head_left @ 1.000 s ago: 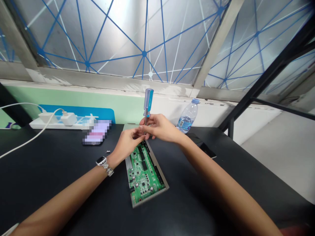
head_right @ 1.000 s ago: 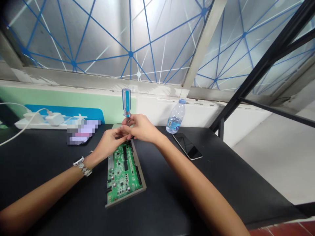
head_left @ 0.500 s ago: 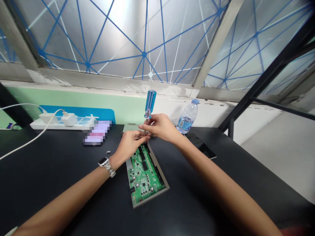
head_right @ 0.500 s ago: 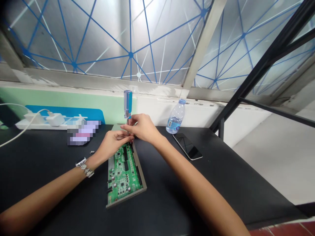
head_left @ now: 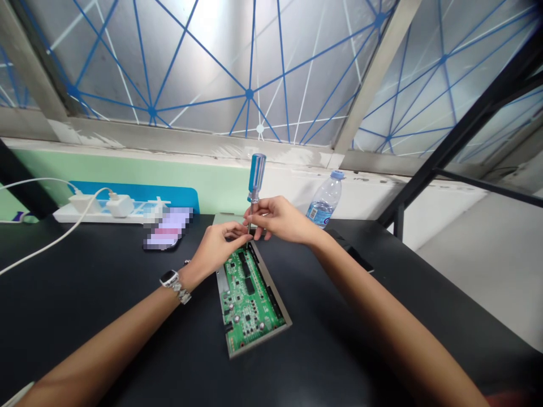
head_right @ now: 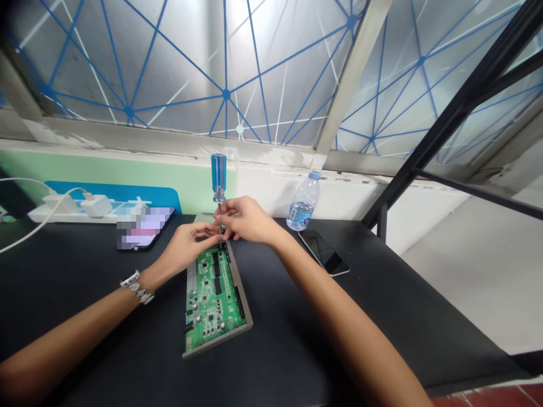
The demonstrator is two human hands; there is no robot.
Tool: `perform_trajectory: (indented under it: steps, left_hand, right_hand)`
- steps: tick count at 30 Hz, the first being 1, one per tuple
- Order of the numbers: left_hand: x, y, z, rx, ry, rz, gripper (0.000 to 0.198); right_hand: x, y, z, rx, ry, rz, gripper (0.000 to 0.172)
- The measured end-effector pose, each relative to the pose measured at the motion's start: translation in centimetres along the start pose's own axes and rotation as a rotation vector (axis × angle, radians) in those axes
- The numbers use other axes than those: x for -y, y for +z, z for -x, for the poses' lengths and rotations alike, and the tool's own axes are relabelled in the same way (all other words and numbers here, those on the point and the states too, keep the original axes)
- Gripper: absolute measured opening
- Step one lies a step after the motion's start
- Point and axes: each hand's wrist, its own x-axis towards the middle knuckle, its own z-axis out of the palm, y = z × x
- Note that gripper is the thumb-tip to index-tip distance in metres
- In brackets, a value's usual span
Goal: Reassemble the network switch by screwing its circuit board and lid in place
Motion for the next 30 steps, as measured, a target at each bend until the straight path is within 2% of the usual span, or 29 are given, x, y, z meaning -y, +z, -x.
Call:
perform_trajectory:
  steps: [5,13,20,23,27,30]
  left_hand:
    - [0.4,0.8,-0.6,0.036,0.061,0.014,0.018]
    - [1.1,1.7,-0.9,0.035,0.028,0.097,0.019]
    - [0.1,1.3,-0.3,0.026,-0.070,0.188,0.022]
    - [-0.2,0.6,0.0,0.015,-0.088,0.163,0.022]
    - [-0.1,-0.3,0.1,0.001,-0.119,0.104,0.022]
    - [0.0,-0.4,0.1,-0.001,-0.096,0.079,0.020]
  right_hand:
    - [-0.4,0.8,-0.2,0.003,-0.037,-0.039,0.010]
    - [-0.7,1.9,-0.5,-0.040,-0.053,-0.043,0.017]
    - [-1.4,0.9,-0.6,-0.193,-0.059,0.023,0.022]
    - [-1.1,0.3,-0.6,-0.169,-0.015,0.005,0.022]
    - [-0.8,-0.1,-0.6,-0.104,-0.010,-0.024,0.013]
    - [-0.7,-0.1,-0.5,-0.058,0.003,-0.057,0.009]
